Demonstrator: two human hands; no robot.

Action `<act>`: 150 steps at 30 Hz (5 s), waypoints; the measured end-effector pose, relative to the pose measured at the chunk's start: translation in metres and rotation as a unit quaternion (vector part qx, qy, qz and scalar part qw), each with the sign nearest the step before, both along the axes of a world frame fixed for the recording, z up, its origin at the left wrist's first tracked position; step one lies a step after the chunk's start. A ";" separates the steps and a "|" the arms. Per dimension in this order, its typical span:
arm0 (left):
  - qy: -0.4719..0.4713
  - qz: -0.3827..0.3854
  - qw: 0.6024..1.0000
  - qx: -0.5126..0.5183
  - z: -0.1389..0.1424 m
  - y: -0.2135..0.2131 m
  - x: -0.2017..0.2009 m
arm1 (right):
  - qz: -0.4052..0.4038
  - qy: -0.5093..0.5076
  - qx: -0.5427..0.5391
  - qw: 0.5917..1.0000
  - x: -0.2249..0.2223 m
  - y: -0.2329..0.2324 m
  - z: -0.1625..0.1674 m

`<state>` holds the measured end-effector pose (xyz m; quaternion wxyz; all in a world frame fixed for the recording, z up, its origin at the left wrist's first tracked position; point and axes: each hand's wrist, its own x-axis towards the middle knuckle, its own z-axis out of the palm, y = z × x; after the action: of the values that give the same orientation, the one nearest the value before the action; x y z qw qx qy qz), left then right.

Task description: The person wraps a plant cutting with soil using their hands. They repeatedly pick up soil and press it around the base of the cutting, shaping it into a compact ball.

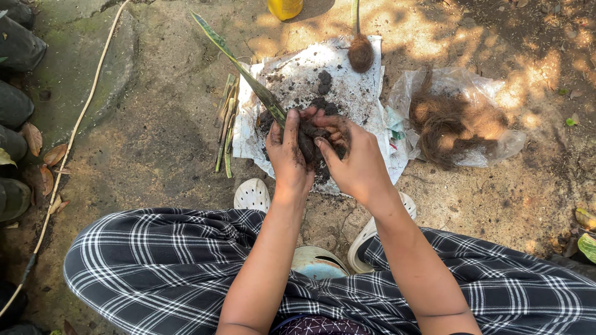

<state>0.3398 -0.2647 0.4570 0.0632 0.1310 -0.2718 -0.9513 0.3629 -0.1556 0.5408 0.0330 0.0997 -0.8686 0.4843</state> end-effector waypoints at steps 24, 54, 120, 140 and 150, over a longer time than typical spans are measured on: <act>-0.038 0.012 0.999 0.001 -0.022 -0.005 -0.005 | 0.105 -0.154 -0.041 0.982 -0.016 0.055 -0.001; -0.054 -0.060 0.994 -0.069 -0.020 0.004 -0.006 | -0.032 -0.099 -0.224 0.969 -0.018 0.032 -0.027; 0.222 0.024 0.745 -0.629 -0.007 0.026 0.024 | -0.046 -0.053 -0.371 0.926 -0.015 0.025 -0.108; 0.123 0.064 0.863 -0.486 -0.034 0.028 0.016 | -0.005 -0.179 -0.455 0.872 -0.015 0.008 -0.091; 0.143 0.058 0.781 -0.605 -0.005 0.023 0.018 | -0.042 -0.112 -0.293 0.948 -0.008 0.015 -0.102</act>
<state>0.3582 -0.2422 0.4515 0.2222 -0.0561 -0.7714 -0.5936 0.3551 -0.1407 0.4391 -0.0165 -0.0058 -0.6896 0.7239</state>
